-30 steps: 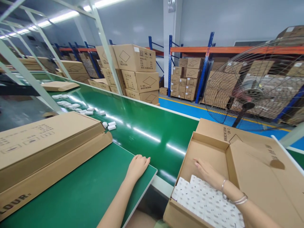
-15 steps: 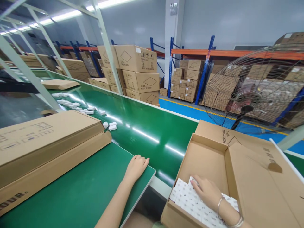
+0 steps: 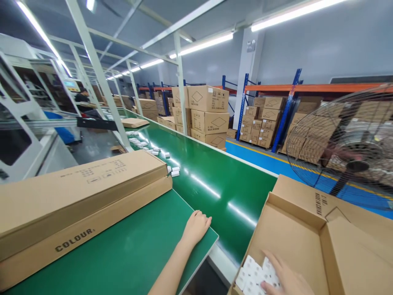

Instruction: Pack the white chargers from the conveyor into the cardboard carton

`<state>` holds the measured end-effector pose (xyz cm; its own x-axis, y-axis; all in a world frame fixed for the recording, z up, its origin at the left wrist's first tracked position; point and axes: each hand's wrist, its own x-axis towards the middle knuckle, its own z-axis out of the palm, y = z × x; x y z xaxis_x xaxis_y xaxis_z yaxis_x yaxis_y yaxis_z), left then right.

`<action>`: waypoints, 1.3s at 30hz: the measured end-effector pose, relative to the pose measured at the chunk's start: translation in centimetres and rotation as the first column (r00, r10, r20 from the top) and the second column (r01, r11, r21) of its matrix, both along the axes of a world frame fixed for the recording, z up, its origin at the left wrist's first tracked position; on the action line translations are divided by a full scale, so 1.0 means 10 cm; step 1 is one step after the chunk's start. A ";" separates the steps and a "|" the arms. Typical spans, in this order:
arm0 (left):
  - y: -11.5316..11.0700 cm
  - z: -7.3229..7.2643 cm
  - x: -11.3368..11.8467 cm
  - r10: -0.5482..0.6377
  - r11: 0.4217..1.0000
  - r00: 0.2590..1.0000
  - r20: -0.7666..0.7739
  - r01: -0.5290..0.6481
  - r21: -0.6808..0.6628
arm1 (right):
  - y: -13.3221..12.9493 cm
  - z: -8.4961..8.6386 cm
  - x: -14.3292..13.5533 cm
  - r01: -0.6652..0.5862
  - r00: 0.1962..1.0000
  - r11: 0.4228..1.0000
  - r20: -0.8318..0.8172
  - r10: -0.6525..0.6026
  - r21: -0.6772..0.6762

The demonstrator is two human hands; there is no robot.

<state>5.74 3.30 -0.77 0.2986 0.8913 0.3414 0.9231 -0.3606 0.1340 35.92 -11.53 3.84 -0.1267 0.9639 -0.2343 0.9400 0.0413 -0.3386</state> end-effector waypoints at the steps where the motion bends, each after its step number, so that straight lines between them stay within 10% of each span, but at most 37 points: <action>1: 0.00 0.00 0.00 0.000 1.000 1.000 0.002 0.000 -0.001 | 0.01 0.01 -0.02 0.036 0.999 0.999 -0.009 -0.036 0.000; 39: -0.03 -0.02 -0.04 -0.036 0.999 0.999 -0.018 0.035 -0.023 | 0.09 0.04 -0.02 0.164 0.965 0.987 -0.207 -0.162 -0.009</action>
<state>5.30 2.97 -0.96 0.3362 0.8876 0.3148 0.9122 -0.3900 0.1254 35.68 -10.59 4.28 -0.0129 0.9773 -0.2115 0.8440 -0.1028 -0.5265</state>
